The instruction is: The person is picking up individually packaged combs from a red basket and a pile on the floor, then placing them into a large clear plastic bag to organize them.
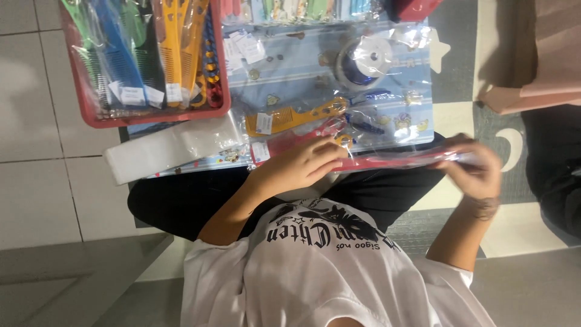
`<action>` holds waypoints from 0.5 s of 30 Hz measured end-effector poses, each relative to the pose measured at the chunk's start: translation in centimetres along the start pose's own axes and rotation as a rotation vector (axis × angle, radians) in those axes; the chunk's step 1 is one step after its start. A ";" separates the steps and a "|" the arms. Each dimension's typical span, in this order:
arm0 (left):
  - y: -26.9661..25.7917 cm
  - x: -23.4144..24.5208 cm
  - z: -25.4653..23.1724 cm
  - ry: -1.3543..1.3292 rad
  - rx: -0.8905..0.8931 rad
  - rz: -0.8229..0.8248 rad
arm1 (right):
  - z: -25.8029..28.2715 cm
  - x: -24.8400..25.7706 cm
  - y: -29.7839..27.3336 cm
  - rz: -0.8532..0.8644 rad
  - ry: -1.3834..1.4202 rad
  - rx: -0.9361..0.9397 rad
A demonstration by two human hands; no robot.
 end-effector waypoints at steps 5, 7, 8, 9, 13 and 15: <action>-1.6 -2.4 3.8 -0.281 0.343 -0.007 | -2.7 13.4 -6.0 -0.574 -0.022 -0.009; -2.7 -2.5 5.0 -0.329 0.408 -0.007 | -3.5 16.7 -8.1 -0.885 0.081 -0.076; -3.5 -2.6 5.9 -0.306 0.483 -0.005 | -2.8 16.3 -7.4 -0.907 0.106 -0.103; -4.4 -2.6 6.8 -0.281 0.559 -0.003 | -2.2 15.8 -6.6 -0.927 0.133 -0.129; -6.4 -1.8 7.6 -0.200 0.664 0.033 | -5.8 18.0 -7.4 -0.885 0.132 -0.054; -7.3 -1.3 8.1 -0.167 0.796 0.096 | -7.2 17.3 -6.8 -0.791 0.128 -0.089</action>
Point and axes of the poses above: each hand's wrist, its own y-axis towards the middle knuckle, its own x-axis out of the back of the hand, z = x × y, the point moved 9 cm from there along y, towards the middle knuckle, and after that the axes turned 6 degrees about y, right-handed, at the moved point
